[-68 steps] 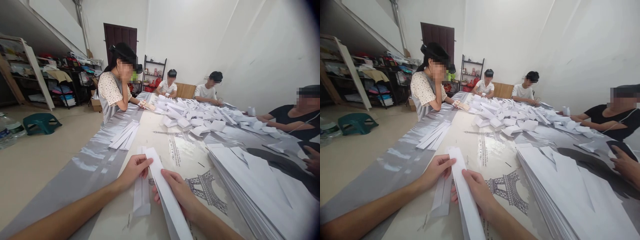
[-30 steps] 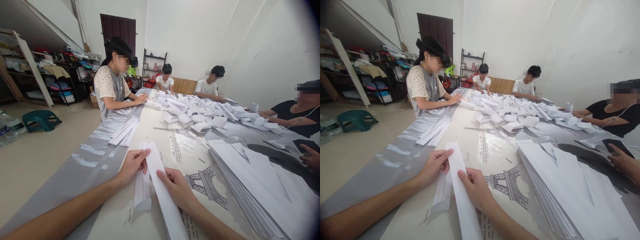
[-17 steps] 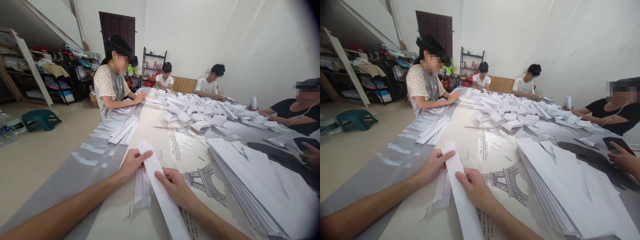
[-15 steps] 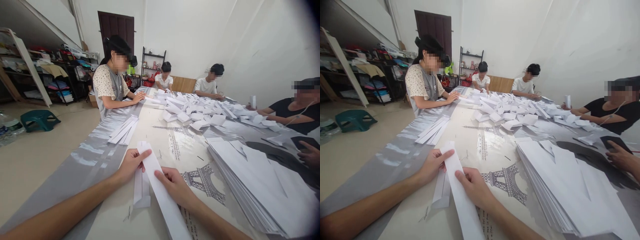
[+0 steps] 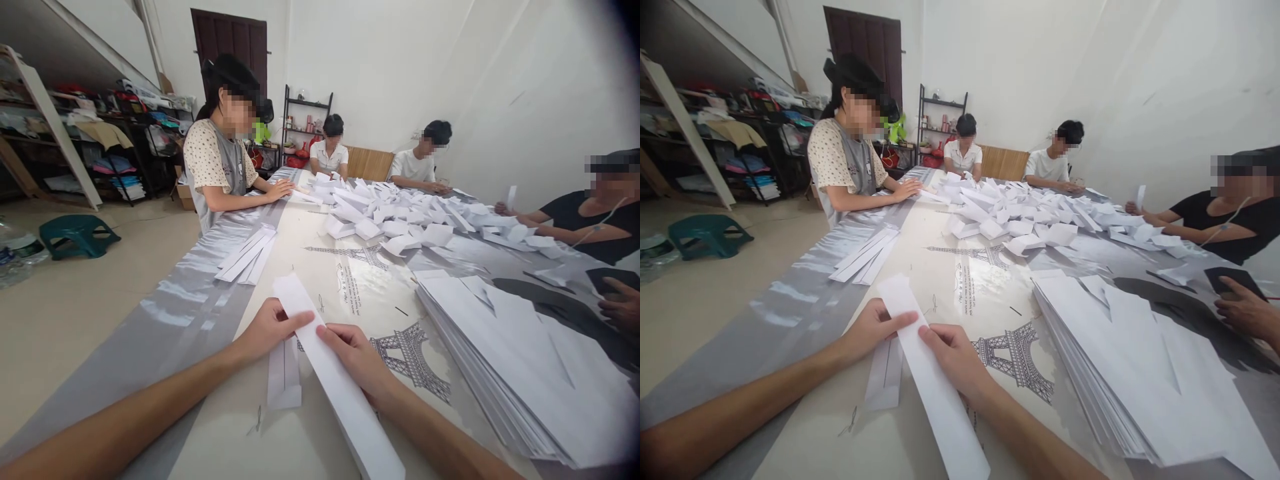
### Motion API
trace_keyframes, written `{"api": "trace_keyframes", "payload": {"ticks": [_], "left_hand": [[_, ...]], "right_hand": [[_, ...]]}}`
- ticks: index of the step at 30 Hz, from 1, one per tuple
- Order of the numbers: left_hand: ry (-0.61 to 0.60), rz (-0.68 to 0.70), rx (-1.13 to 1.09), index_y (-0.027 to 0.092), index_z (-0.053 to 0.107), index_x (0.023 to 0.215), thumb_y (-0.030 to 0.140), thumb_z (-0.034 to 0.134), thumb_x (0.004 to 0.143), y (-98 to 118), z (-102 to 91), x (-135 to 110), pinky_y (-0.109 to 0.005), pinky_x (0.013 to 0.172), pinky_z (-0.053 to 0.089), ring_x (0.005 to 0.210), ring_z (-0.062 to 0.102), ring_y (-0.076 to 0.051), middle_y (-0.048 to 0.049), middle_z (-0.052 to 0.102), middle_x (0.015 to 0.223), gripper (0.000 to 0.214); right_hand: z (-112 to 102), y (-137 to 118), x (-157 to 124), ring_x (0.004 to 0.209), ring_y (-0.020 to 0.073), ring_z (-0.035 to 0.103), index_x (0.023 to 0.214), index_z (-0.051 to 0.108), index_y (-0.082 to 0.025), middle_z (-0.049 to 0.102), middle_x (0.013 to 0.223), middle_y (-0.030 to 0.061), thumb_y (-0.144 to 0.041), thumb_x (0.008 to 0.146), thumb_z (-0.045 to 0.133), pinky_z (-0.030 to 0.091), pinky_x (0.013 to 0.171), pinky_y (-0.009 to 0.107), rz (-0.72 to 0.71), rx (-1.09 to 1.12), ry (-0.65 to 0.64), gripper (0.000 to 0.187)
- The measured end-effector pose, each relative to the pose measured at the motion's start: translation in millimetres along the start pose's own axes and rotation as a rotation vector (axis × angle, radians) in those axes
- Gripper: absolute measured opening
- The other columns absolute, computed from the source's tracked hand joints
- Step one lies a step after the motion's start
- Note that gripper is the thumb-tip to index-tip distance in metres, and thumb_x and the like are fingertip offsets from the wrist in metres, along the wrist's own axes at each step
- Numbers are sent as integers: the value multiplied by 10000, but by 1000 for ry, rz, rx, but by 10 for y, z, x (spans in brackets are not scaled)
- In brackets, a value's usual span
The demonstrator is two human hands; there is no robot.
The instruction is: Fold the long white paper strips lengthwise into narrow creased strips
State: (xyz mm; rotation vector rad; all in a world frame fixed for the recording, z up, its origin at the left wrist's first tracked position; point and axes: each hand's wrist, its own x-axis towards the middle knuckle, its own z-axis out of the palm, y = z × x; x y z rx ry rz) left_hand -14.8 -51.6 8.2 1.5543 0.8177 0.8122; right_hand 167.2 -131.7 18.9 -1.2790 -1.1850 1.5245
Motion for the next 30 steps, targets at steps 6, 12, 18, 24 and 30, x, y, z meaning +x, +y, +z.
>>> {"api": "trace_keyframes", "payload": {"ticks": [6,12,18,24,30], "left_hand": [[99,2,-153,175,408,548,458,705,826,-76,-53,62,-243,482,175,466,257,-63,76,299,490,495],[-117,-11,-82,167,505,604,438,671,855,-37,-63,42,-243,467,197,462,333,-75,51,411,509,404],[-133,-12,-79,184,418,561,404,639,876,-50,-70,34,-255,478,176,444,265,-68,75,324,455,443],[7,-23,-232,204,336,554,368,639,858,-110,-101,84,-255,475,159,442,196,-66,93,252,437,460],[-144,-2,-11,195,456,594,406,629,865,-23,-58,3,-246,456,199,423,296,-79,68,355,440,385]], "right_hand": [[-14,2,20,565,101,362,717,606,-168,452,643,-27,-570,883,608,263,516,238,10,-43,33,435],[-11,-16,3,574,105,368,723,628,-170,473,656,-19,-566,909,573,273,524,242,-28,-70,16,441],[-13,-27,16,593,109,393,736,651,-169,492,671,-16,-558,893,602,294,541,241,-15,-57,19,423],[-23,-14,9,568,102,386,700,611,-166,463,637,-29,-568,869,629,283,528,240,8,-103,28,436],[-23,5,11,569,103,348,689,608,-162,445,635,-27,-578,899,577,259,527,251,-50,-136,3,467]]}}
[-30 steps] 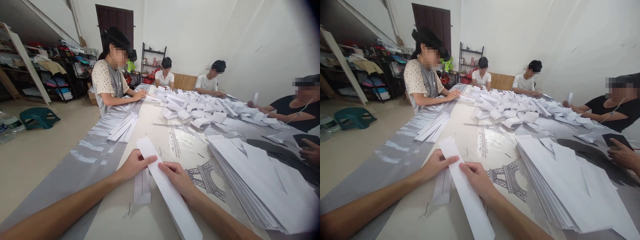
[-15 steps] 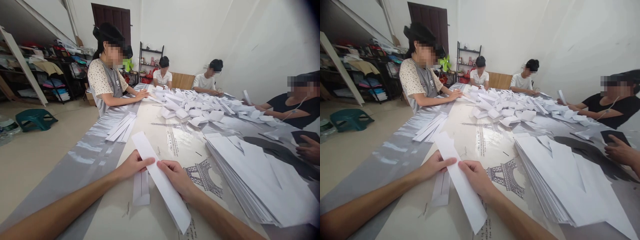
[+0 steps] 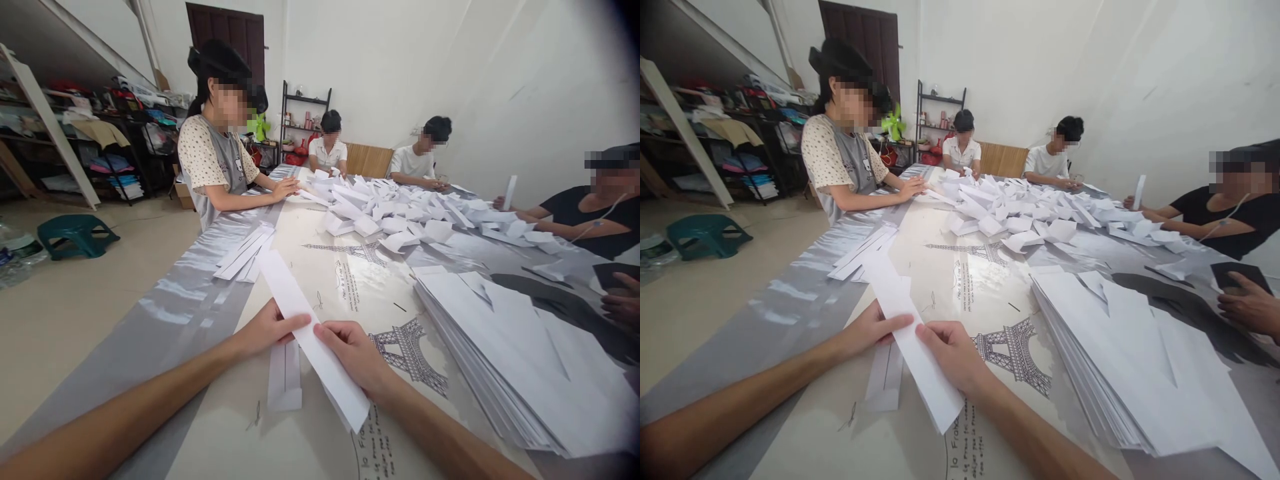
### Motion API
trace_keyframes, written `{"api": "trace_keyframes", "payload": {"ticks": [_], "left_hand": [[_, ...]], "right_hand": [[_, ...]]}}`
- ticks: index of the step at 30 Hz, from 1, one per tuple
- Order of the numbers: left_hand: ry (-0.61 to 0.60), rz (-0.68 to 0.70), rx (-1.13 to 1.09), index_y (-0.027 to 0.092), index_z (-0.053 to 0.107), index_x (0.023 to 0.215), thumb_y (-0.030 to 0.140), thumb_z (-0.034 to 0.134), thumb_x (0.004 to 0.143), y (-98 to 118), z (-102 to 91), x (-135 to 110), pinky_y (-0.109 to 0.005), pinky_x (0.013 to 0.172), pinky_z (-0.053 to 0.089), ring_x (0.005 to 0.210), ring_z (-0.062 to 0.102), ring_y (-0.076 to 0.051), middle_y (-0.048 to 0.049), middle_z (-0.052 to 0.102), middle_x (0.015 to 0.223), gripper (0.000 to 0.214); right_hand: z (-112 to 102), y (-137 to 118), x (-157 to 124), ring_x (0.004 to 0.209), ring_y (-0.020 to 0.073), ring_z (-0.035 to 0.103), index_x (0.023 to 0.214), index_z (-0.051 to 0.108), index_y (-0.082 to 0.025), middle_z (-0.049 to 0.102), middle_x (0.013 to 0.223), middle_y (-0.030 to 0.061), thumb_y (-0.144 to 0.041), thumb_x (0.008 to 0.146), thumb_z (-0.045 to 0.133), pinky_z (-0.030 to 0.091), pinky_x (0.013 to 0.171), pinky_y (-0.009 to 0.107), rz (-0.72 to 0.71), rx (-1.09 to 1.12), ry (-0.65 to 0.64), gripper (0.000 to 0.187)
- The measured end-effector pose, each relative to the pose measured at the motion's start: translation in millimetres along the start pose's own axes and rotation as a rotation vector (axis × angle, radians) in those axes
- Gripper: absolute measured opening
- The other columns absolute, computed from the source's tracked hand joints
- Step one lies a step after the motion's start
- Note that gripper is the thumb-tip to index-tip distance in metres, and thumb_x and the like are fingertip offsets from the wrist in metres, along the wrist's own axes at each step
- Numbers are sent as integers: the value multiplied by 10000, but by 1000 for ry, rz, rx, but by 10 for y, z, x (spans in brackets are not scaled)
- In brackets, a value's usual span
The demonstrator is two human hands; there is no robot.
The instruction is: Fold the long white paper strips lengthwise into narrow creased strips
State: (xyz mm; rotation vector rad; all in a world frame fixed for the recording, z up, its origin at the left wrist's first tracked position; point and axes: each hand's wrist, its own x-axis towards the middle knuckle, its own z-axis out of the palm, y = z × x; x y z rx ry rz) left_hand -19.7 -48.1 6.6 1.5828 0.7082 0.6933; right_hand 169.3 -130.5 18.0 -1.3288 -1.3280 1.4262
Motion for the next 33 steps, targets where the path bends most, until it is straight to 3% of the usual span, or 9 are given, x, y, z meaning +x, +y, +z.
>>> {"api": "trace_keyframes", "payload": {"ticks": [5,11,17,20,25,30,33], "left_hand": [[-56,-23,13,196,455,580,406,625,863,12,1,5,-245,436,179,399,282,-74,66,341,421,392],[91,-53,-208,200,465,650,404,660,828,-31,-28,59,-235,426,130,391,189,-55,99,277,431,334],[-16,-49,15,189,466,622,454,637,870,1,3,0,-238,458,223,449,336,-84,61,365,474,401],[-26,-55,-6,186,473,630,449,642,869,6,7,0,-239,455,203,449,325,-82,64,358,483,393],[125,-58,-243,195,418,606,403,685,836,-40,-10,43,-235,456,181,428,226,-66,93,272,444,409],[289,-93,-243,184,531,728,431,763,747,-93,12,59,-225,465,277,514,413,-101,42,474,602,339],[319,-118,-155,175,562,748,452,772,721,-103,25,50,-235,497,340,566,478,-123,20,527,664,349]], "right_hand": [[5,-5,19,553,106,351,669,603,-173,447,616,-31,-594,868,607,255,521,256,16,30,19,466],[-9,-9,27,550,102,374,663,567,-173,444,625,-32,-605,870,604,271,513,247,29,64,-8,481],[-10,16,21,558,109,384,672,566,-176,449,631,-27,-583,901,572,277,515,251,-16,-13,-12,467],[-2,10,19,560,110,376,671,557,-176,439,631,-29,-595,894,572,270,512,253,-16,-10,-5,475],[3,-1,22,564,107,331,658,514,-180,385,629,-36,-590,913,542,237,520,257,-47,-14,-13,484],[7,13,29,565,110,305,647,430,-194,339,631,-41,-593,942,485,230,516,261,-115,-103,-17,499],[4,3,20,572,114,315,664,432,-197,351,640,-39,-596,947,472,247,523,262,-101,-117,-38,490]]}}
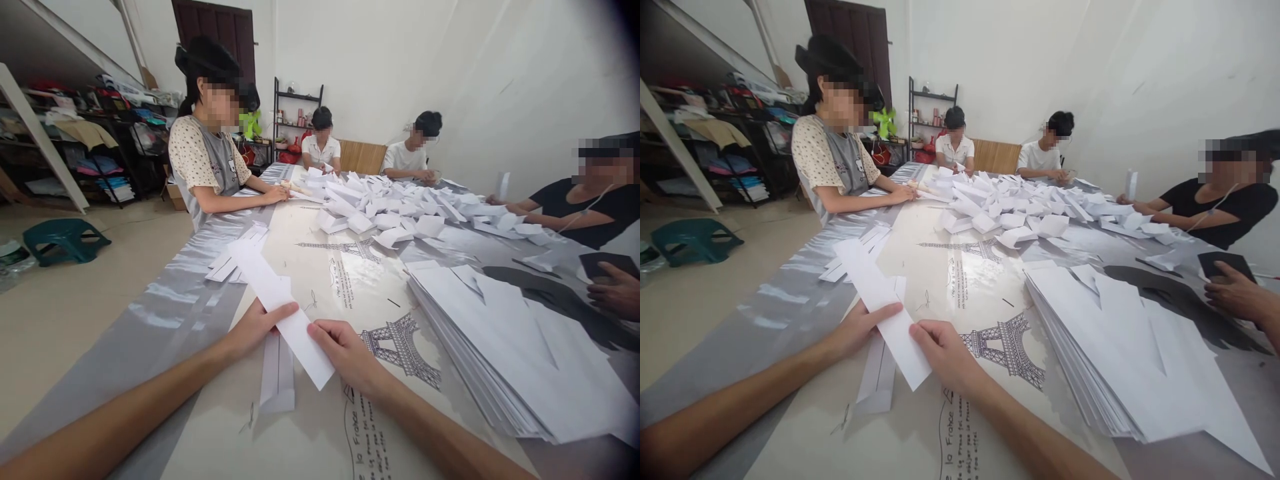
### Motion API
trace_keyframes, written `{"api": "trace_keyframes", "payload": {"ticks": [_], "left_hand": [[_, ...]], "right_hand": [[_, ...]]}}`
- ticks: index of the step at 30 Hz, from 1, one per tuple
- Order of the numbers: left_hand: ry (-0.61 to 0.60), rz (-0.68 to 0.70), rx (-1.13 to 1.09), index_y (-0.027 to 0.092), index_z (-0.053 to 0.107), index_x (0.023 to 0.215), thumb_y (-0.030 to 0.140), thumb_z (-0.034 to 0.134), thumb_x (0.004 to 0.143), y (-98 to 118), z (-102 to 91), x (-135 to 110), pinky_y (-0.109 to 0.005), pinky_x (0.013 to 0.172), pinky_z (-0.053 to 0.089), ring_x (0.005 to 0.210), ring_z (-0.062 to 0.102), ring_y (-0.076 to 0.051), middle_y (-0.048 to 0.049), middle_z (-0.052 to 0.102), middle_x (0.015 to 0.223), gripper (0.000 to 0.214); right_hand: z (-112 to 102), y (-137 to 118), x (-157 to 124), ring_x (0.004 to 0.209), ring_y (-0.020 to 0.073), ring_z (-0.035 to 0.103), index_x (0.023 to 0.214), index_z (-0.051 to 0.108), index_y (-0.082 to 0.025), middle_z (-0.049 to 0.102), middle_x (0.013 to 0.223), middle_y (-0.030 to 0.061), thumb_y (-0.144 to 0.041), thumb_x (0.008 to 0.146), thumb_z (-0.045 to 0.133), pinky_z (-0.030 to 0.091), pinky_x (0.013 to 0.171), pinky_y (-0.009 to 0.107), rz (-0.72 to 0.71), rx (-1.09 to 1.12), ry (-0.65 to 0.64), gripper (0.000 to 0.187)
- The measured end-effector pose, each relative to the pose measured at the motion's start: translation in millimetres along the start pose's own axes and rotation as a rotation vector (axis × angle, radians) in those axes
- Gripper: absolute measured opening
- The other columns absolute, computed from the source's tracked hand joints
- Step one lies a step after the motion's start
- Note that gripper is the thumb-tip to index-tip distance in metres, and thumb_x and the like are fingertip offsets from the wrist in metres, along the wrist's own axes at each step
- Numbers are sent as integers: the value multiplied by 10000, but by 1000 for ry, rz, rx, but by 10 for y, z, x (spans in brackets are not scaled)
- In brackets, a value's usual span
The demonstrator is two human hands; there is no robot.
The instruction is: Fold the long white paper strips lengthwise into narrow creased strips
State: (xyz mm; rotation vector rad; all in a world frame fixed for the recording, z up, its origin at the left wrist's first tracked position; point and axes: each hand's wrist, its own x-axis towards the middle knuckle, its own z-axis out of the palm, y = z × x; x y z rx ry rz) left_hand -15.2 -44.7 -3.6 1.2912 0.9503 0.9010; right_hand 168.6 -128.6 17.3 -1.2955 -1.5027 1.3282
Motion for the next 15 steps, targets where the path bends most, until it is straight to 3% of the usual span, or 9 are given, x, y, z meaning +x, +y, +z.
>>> {"api": "trace_keyframes", "payload": {"ticks": [4,8,15], "left_hand": [[23,-2,8,172,566,756,433,775,709,21,-5,-14,-241,511,360,584,495,-134,18,534,670,338],[108,-24,-137,176,562,859,398,785,701,79,10,-26,-249,547,402,654,549,-159,7,559,732,352],[150,-23,-221,179,558,833,383,815,669,149,51,-27,-258,591,436,675,562,-160,18,558,725,367]], "right_hand": [[-9,-28,-10,579,112,340,669,466,-192,384,648,-35,-586,935,508,259,531,259,-2,20,-50,478],[-13,-25,-11,540,115,429,675,521,-190,473,604,-26,-580,946,498,321,525,257,-39,58,-106,475],[-16,-10,-9,454,99,430,614,510,-191,475,535,-37,-581,944,505,327,461,246,-10,61,-80,511]]}}
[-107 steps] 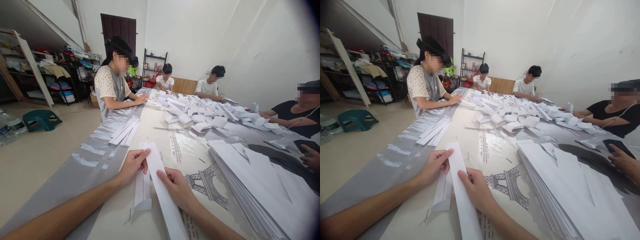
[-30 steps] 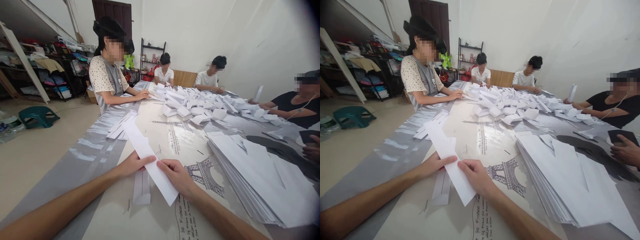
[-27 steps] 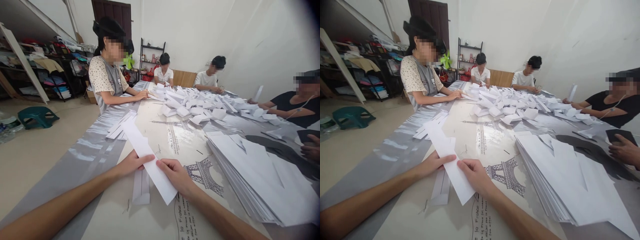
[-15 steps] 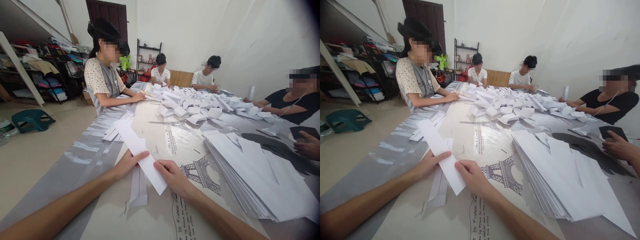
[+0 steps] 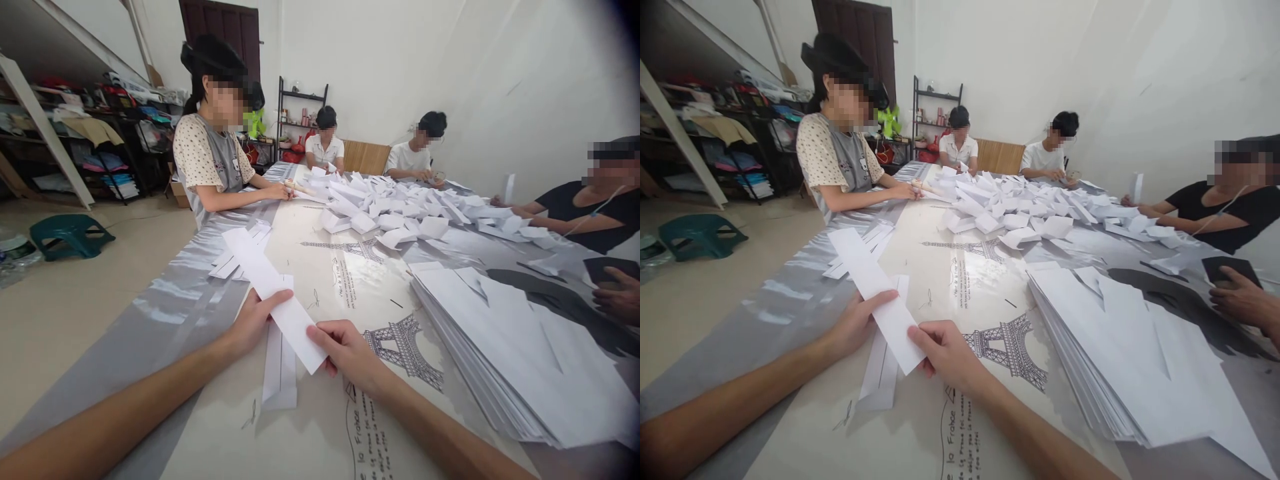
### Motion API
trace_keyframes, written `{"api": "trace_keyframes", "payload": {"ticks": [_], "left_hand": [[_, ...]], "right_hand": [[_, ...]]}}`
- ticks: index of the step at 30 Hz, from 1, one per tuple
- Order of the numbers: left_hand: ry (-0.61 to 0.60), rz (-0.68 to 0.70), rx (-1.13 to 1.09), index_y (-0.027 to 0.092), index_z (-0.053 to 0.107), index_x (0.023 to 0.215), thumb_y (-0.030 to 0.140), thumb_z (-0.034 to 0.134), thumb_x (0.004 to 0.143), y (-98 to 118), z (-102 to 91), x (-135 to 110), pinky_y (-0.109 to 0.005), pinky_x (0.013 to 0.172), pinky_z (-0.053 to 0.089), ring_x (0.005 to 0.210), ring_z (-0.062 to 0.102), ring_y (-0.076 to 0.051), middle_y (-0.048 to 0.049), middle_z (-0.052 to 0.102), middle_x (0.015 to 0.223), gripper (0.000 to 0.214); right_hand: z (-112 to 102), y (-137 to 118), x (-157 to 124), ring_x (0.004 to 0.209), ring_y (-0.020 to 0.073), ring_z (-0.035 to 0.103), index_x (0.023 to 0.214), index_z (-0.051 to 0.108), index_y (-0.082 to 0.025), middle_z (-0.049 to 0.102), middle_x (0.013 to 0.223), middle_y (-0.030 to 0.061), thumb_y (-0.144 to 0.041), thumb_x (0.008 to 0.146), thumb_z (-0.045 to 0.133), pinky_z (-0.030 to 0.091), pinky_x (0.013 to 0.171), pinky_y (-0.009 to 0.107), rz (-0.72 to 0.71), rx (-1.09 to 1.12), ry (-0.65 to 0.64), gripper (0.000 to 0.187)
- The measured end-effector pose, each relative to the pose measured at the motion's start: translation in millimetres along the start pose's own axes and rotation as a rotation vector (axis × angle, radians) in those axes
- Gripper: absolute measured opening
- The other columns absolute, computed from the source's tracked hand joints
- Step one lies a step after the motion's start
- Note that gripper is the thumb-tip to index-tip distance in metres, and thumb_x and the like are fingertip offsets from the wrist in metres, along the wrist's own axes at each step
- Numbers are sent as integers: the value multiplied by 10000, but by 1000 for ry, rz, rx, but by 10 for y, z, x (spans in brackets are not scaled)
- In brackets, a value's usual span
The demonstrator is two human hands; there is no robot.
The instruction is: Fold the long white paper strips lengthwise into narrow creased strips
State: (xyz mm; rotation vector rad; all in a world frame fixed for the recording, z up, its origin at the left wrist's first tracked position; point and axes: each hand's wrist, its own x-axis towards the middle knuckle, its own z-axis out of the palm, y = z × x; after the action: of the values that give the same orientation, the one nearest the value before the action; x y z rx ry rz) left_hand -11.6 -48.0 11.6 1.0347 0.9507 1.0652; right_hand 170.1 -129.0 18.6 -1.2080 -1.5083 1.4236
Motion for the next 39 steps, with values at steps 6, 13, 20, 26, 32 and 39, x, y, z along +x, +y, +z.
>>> {"api": "trace_keyframes", "payload": {"ticks": [6,13,20,26,32,39], "left_hand": [[81,-25,-117,192,603,851,314,824,658,13,-14,50,-238,599,451,709,575,-155,5,600,782,317],[-53,-7,-76,154,668,769,355,776,743,16,-29,59,-241,588,444,661,563,-149,-17,617,725,229],[-126,-32,-37,141,659,738,364,797,732,54,-36,28,-228,540,400,602,534,-127,-1,602,669,262],[-201,-33,16,139,629,766,388,805,733,29,-45,36,-226,542,386,607,508,-119,5,573,685,307],[-295,-14,122,154,614,839,362,807,724,-13,-89,29,-247,562,419,631,538,-141,6,584,719,306],[-402,40,293,148,634,861,411,760,770,30,-108,-1,-242,587,440,670,561,-148,-4,627,757,305]], "right_hand": [[1,-19,-2,401,84,451,631,564,-182,547,526,-27,-576,958,482,344,441,232,41,45,-27,518],[-25,-14,-19,390,81,427,628,593,-179,521,491,-32,-585,949,497,357,431,225,42,42,-61,526],[-51,-58,-68,376,68,396,565,564,-183,474,461,-43,-565,946,520,303,415,215,38,-85,-183,542],[-50,6,-37,386,67,431,604,595,-169,526,482,-32,-525,964,517,351,431,202,-5,-71,-205,512],[-38,31,-29,429,79,489,606,582,-172,571,534,-18,-481,962,542,389,467,208,-8,-42,-216,473],[-11,-2,-37,447,76,455,579,514,-177,585,576,-12,-394,964,555,363,478,218,-43,-46,-169,444]]}}
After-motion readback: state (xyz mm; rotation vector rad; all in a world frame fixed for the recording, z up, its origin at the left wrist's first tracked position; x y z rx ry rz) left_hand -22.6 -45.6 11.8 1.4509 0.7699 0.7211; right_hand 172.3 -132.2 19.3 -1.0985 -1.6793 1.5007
